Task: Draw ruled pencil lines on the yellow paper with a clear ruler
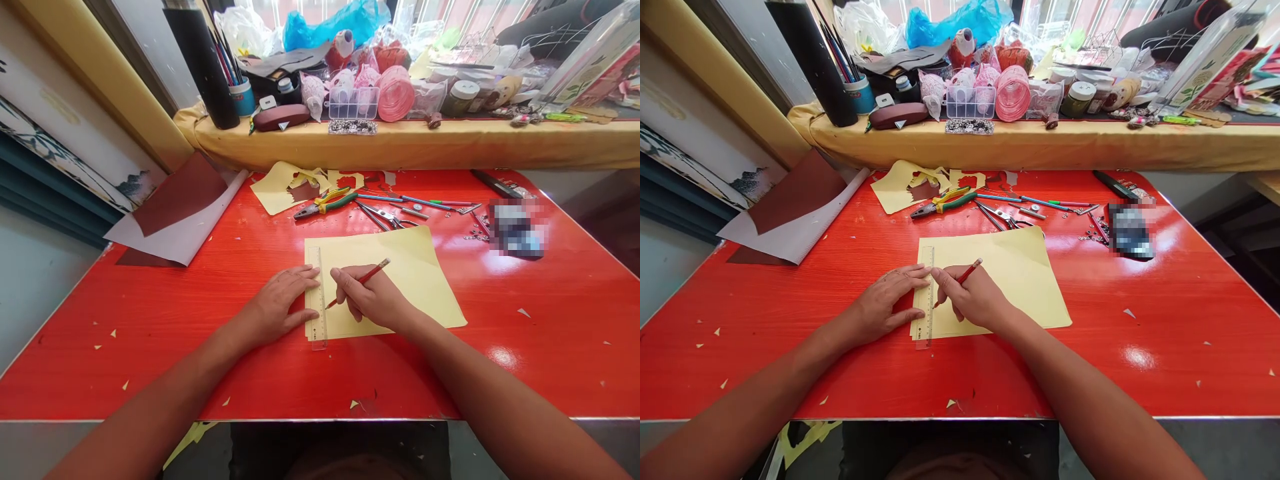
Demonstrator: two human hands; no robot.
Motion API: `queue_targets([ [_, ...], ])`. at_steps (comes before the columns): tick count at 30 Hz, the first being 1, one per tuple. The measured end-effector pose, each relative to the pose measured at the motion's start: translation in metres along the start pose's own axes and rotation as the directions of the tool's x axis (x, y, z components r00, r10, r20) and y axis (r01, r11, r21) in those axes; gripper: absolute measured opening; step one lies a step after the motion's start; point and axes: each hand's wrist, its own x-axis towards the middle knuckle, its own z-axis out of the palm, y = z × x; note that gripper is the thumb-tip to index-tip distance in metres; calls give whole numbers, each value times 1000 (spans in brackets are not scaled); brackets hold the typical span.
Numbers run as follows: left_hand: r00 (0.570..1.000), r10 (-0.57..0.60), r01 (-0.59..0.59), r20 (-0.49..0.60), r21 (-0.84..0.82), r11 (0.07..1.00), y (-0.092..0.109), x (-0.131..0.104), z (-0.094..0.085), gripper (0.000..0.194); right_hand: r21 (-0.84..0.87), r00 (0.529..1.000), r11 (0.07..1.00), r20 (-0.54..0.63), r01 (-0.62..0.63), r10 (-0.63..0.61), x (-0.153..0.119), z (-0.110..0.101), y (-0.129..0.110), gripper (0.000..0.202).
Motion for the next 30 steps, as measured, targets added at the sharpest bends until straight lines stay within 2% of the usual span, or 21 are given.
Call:
queue_targets([
  [20, 1000, 5, -5, -2, 7, 1000, -2, -1, 2, 45, 73, 999, 997, 42, -15, 12, -1, 0, 0, 61],
  [23, 1000, 0, 0, 3, 13, 1000, -1, -1, 1, 46, 141, 999, 990, -39, 4, 1, 2, -2, 1, 61],
  [26, 1000, -4, 4, 13, 27, 1000, 0, -1, 0, 47, 217, 981, 974, -191, 62, -20, 6, -7, 5, 58],
  [30, 1000, -7, 6, 12, 42, 999, 0, -1, 0, 48, 99, 941, 984, -320, 148, -110, 13, -14, 17, 49],
])
